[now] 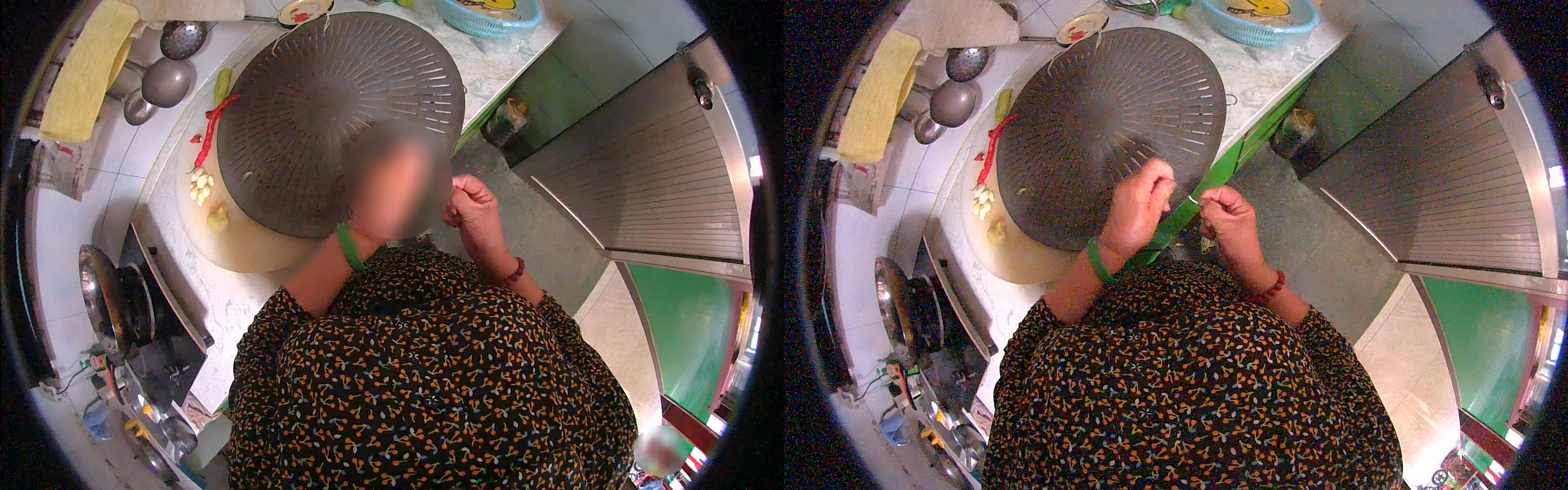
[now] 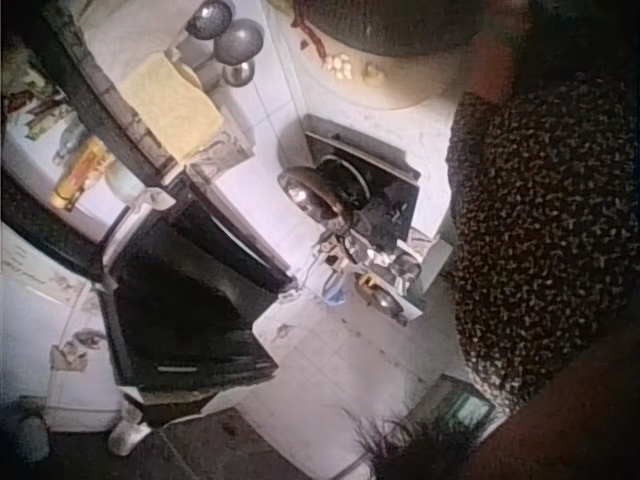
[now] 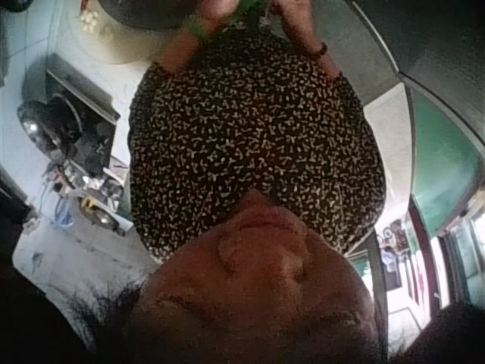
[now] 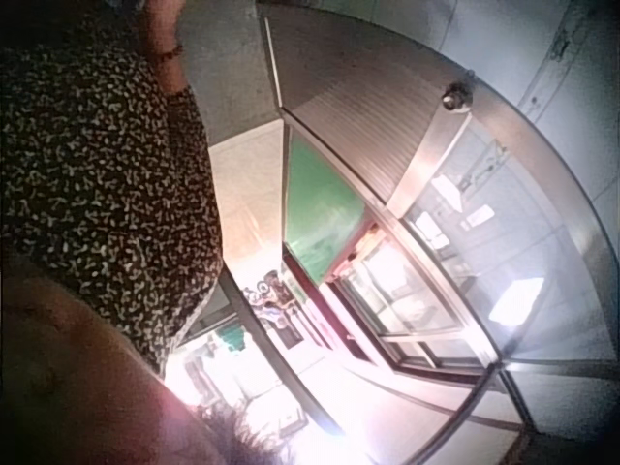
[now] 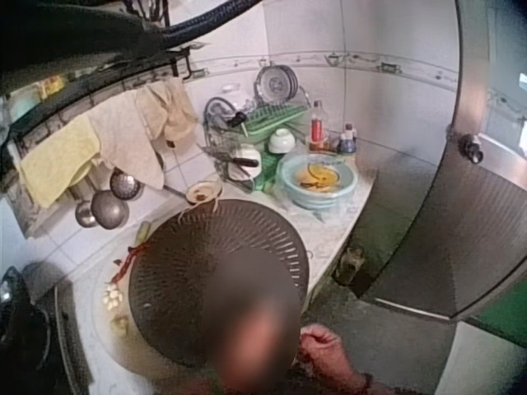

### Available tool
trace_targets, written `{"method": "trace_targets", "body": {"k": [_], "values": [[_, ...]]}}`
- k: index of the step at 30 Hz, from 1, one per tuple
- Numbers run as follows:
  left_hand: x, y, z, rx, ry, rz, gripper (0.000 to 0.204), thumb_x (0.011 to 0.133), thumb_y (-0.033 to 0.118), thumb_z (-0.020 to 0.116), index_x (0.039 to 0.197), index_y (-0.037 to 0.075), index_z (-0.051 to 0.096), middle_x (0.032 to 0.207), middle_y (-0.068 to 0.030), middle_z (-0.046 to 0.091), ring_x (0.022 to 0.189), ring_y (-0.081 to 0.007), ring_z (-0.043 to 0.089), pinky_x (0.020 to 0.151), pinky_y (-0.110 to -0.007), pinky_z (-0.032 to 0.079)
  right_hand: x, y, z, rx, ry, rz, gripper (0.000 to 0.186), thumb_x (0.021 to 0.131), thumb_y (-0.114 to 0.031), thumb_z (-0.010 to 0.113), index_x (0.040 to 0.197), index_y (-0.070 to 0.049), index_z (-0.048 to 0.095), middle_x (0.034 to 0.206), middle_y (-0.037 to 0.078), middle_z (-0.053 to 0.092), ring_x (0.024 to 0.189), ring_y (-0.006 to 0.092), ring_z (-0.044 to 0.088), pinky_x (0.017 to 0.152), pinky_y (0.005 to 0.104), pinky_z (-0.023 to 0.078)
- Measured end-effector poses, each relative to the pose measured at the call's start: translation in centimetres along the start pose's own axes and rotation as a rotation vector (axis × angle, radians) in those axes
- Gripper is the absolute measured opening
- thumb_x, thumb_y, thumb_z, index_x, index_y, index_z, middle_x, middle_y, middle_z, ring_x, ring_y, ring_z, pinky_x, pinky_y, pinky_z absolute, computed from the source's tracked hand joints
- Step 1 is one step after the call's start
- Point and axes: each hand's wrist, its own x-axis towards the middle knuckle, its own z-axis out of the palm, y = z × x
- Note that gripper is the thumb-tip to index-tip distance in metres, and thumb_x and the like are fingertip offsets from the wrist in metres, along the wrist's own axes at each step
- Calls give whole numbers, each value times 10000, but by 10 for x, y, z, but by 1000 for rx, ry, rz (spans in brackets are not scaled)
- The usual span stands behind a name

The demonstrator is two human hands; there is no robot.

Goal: The person manipulates a thin wire or string to thread through the slots of a large round metal strainer placed on a kitchen counter. They repeatedly pull, adjust, and reposition the wire through the strainer's openings, occasionally lifting the strainer to access different sections. The task continues without a visible final state or completed repair.

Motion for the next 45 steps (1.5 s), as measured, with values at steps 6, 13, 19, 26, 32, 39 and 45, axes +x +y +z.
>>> {"method": "trace_targets", "body": {"k": [6,13,19,26,32,39,45], "values": [[0,-8,5,-8,-6,283,81,785,33,584,847,33,533,718,-98,544,648,-231,564,587,-326,449,-1,-3,4,75,-62,75,38,847,-71,552,846,-56,587,595,-41,489,480,40,408,446,194,343],[-4,-8,1,73,-48,226,63,764,36,587,737,22,532,691,-125,523,643,-299,535,573,-356,425,-1,-1,0,-111,-152,-120,74,812,-34,610,880,-58,593,622,-74,486,542,18,416,499,180,348],[-10,-11,5,85,-53,131,72,785,64,567,741,16,537,694,-143,528,637,-310,538,569,-371,421,-1,8,-2,-302,-107,-248,78,803,-24,615,870,-59,595,676,-70,516,602,16,445,540,178,365],[-3,-19,-3,161,184,81,82,764,23,577,846,16,589,764,-138,579,670,-291,568,618,-347,455,12,11,-14,15,2,89,19,823,-72,581,840,-78,589,705,-55,540,576,50,455,516,192,368],[-3,-31,5,191,148,4,167,733,14,612,898,32,598,773,-121,581,657,-259,576,603,-330,464,38,28,-10,124,-50,245,77,811,-90,596,887,-86,609,718,-47,557,570,61,469,502,205,373],[-1,-27,7,215,126,-8,181,729,75,607,909,72,586,819,-103,581,722,-285,588,630,-377,473,50,40,-7,234,-35,277,110,819,-88,584,923,-104,617,771,-22,607,588,73,508,499,217,384],[0,-24,7,258,117,-32,181,725,85,610,904,75,579,817,-94,580,720,-284,590,617,-383,474,47,30,-2,308,-78,337,128,828,-102,589,954,-112,606,834,-12,620,648,95,552,527,226,418]]}}
